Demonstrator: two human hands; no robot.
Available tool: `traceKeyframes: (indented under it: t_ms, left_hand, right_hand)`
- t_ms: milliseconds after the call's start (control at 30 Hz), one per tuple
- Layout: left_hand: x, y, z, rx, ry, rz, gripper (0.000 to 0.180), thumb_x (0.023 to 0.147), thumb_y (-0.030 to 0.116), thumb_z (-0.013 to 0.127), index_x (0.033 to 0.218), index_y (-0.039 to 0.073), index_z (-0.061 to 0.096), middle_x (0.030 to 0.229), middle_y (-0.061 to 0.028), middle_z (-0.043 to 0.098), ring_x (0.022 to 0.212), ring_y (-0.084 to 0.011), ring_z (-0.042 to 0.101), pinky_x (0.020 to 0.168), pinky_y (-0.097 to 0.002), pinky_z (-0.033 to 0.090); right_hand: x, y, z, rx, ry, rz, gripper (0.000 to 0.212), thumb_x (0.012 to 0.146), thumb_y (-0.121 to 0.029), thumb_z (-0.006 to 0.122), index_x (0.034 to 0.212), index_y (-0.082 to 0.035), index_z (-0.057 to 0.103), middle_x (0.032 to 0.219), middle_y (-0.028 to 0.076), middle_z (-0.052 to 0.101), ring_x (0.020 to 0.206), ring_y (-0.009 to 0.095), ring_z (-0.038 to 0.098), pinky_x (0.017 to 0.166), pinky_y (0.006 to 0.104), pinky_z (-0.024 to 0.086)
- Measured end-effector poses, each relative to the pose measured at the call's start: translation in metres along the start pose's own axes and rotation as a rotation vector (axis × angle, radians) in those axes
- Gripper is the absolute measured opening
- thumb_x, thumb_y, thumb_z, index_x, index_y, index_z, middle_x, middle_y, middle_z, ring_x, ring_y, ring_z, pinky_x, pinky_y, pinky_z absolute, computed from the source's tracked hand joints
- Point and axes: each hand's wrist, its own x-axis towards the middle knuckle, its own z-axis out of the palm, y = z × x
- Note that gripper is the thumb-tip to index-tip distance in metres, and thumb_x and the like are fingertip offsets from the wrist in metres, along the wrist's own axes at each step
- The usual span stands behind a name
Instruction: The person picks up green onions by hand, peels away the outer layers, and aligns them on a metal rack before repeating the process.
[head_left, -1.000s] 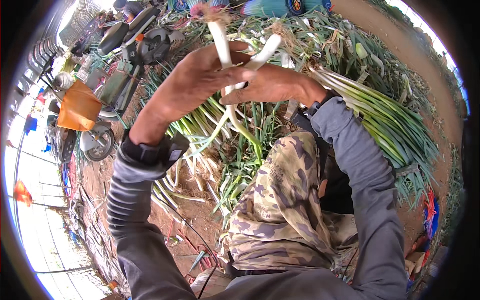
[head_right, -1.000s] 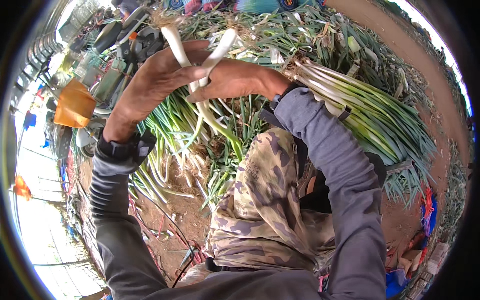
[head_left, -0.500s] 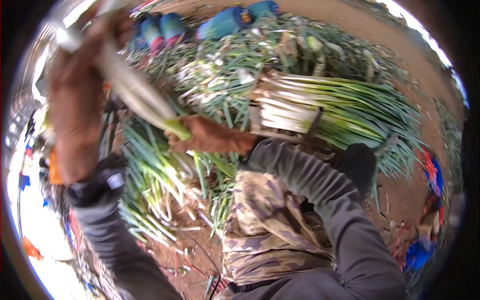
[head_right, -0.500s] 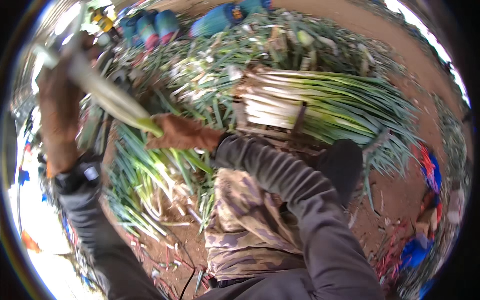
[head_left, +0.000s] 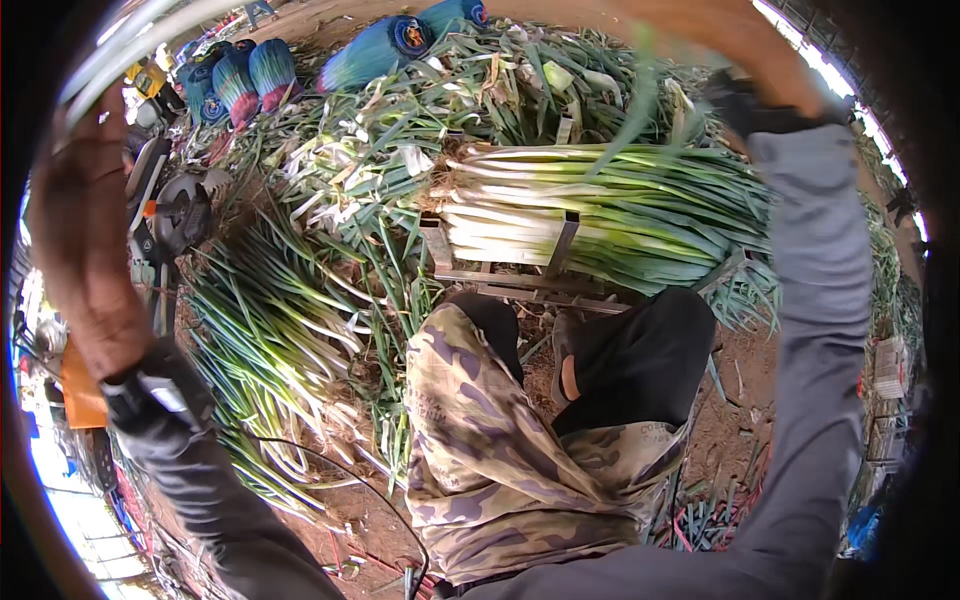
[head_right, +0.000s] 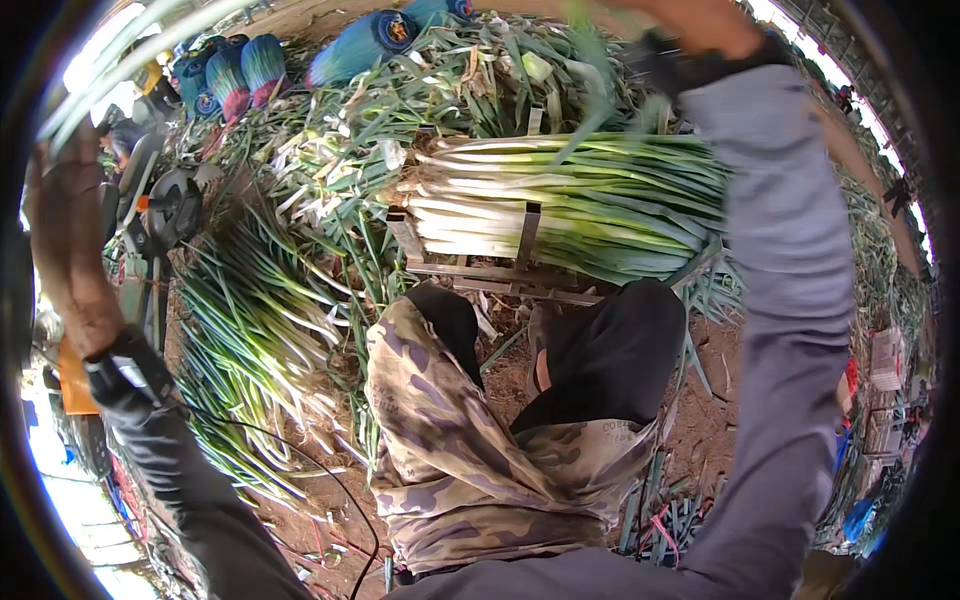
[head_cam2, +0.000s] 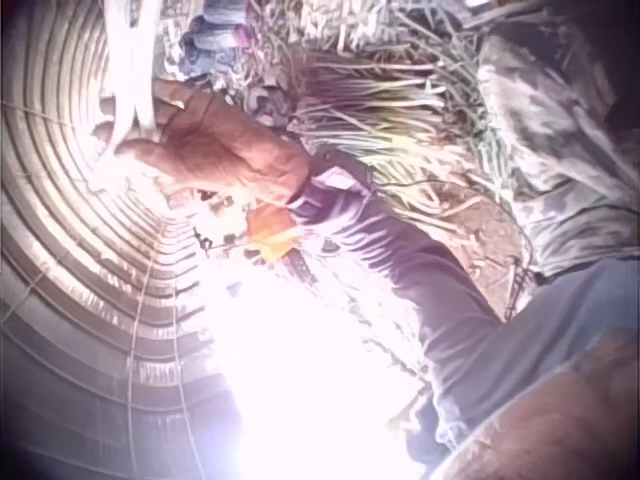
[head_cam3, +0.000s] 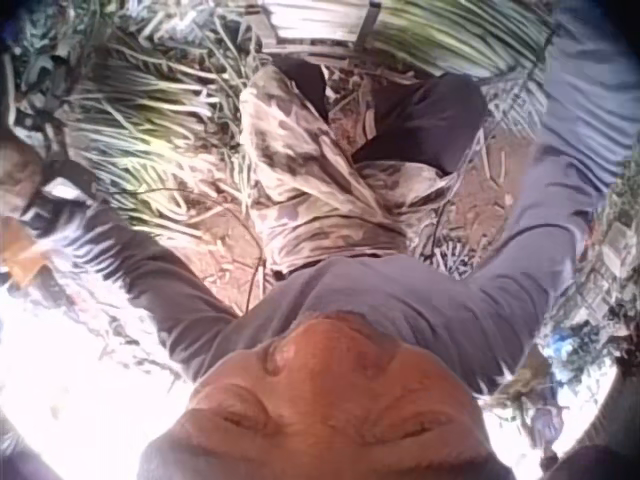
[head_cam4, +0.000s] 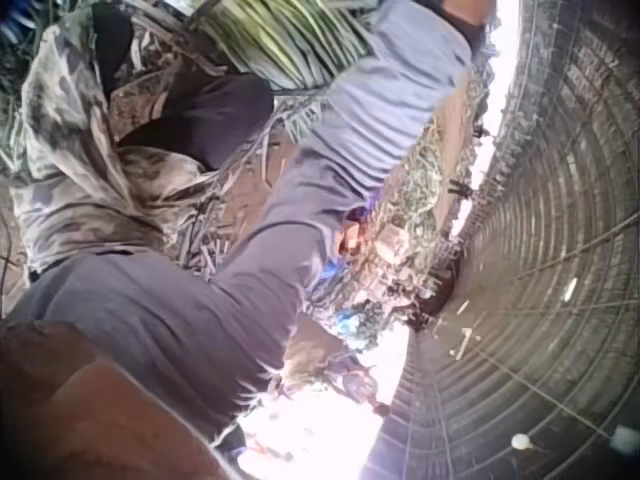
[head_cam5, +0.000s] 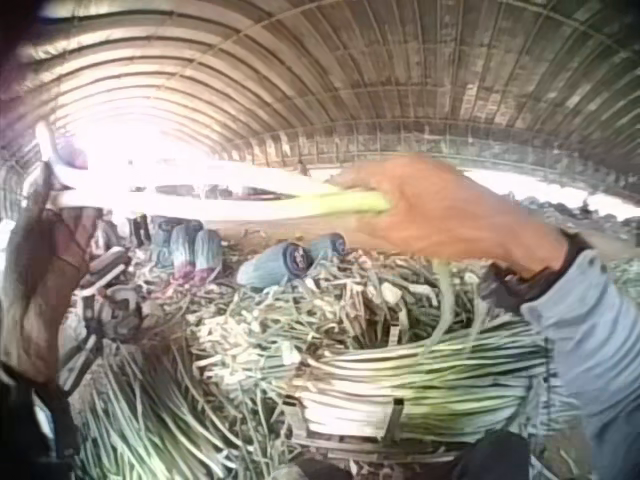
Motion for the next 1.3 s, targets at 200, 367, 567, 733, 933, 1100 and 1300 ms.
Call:
traceKeyframes:
  t_ms: [200, 367, 567, 733, 933, 1100, 1300]
  left_hand:
    - [0.016, -0.212, 0.000, -0.098, 0.439, 0.043, 0.024, 0.104, 0.012, 0.063, 0.122, -0.004, 0.063, 0.128, -0.0181, 0.069, 0.122, -0.0270, 0.067, 0.111, -0.0420, 0.055]
    - [0.004, -0.347, -0.023, -0.152, 0.541, -0.252, 0.032, 0.101, 0.016, 0.070, 0.127, 0.002, 0.057, 0.119, -0.0090, 0.071, 0.109, -0.0212, 0.071, 0.104, -0.0351, 0.059]
    - [-0.042, -0.456, -0.092, -0.094, 0.642, -0.660, 0.043, 0.105, 0.026, 0.066, 0.135, -0.002, 0.055, 0.129, -0.0148, 0.066, 0.119, -0.0236, 0.065, 0.108, -0.0367, 0.054]
    - [-0.049, -0.455, -0.105, 0.063, 0.676, -1.006, 0.049, 0.106, 0.031, 0.064, 0.130, -0.012, 0.057, 0.129, -0.0238, 0.067, 0.116, -0.0278, 0.069, 0.105, -0.0348, 0.058]
    - [-0.044, -0.441, -0.110, 0.179, 0.606, -1.140, 0.061, 0.106, 0.043, 0.060, 0.123, -0.015, 0.059, 0.105, -0.0240, 0.075, 0.098, -0.0286, 0.076, 0.090, -0.0348, 0.064]
    - [-0.034, -0.435, -0.100, 0.073, 0.632, -1.299, 0.049, 0.107, 0.044, 0.058, 0.117, -0.004, 0.061, 0.097, -0.0155, 0.076, 0.092, -0.0229, 0.076, 0.081, -0.0307, 0.064]
    - [-0.046, -0.459, -0.095, 0.624, 0.333, -0.839, 0.029, 0.103, 0.018, 0.068, 0.123, -0.002, 0.063, 0.108, -0.0115, 0.071, 0.103, -0.0199, 0.073, 0.090, -0.0301, 0.061]
  right_hand:
    - [-0.065, 0.068, 0.019, -0.620, 0.187, 0.083, 0.045, 0.096, -0.020, 0.073, 0.138, -0.005, 0.063, 0.112, 0.016, 0.073, 0.093, 0.023, 0.071, 0.078, 0.0352, 0.058]
    - [-0.125, 0.185, 0.100, -0.436, 0.071, 0.072, 0.057, 0.082, -0.002, 0.071, 0.136, -0.017, 0.066, 0.118, 0.016, 0.071, 0.105, 0.037, 0.069, 0.092, 0.0467, 0.055]
    - [-0.147, 0.249, 0.248, -0.244, -0.290, 0.348, 0.052, 0.088, -0.027, 0.079, 0.134, -0.008, 0.066, 0.117, 0.020, 0.070, 0.108, 0.039, 0.067, 0.094, 0.0483, 0.052]
    - [-0.149, 0.242, 0.270, -0.074, -0.322, 0.331, 0.051, 0.092, -0.037, 0.075, 0.132, -0.006, 0.066, 0.104, 0.017, 0.064, 0.101, 0.037, 0.062, 0.093, 0.0477, 0.049]
    - [-0.148, 0.256, 0.274, 0.080, -0.172, 0.377, 0.040, 0.094, -0.035, 0.074, 0.118, -0.003, 0.071, 0.100, 0.018, 0.067, 0.097, 0.038, 0.064, 0.088, 0.0468, 0.050]
    - [-0.138, 0.259, 0.270, 0.335, -0.278, 0.610, 0.032, 0.091, -0.029, 0.077, 0.105, -0.001, 0.073, 0.099, 0.016, 0.069, 0.095, 0.035, 0.066, 0.086, 0.0426, 0.052]
    - [-0.138, 0.270, 0.268, 0.372, -0.380, 0.595, 0.029, 0.091, -0.026, 0.077, 0.103, 0.000, 0.073, 0.100, 0.016, 0.070, 0.093, 0.035, 0.068, 0.085, 0.0420, 0.053]
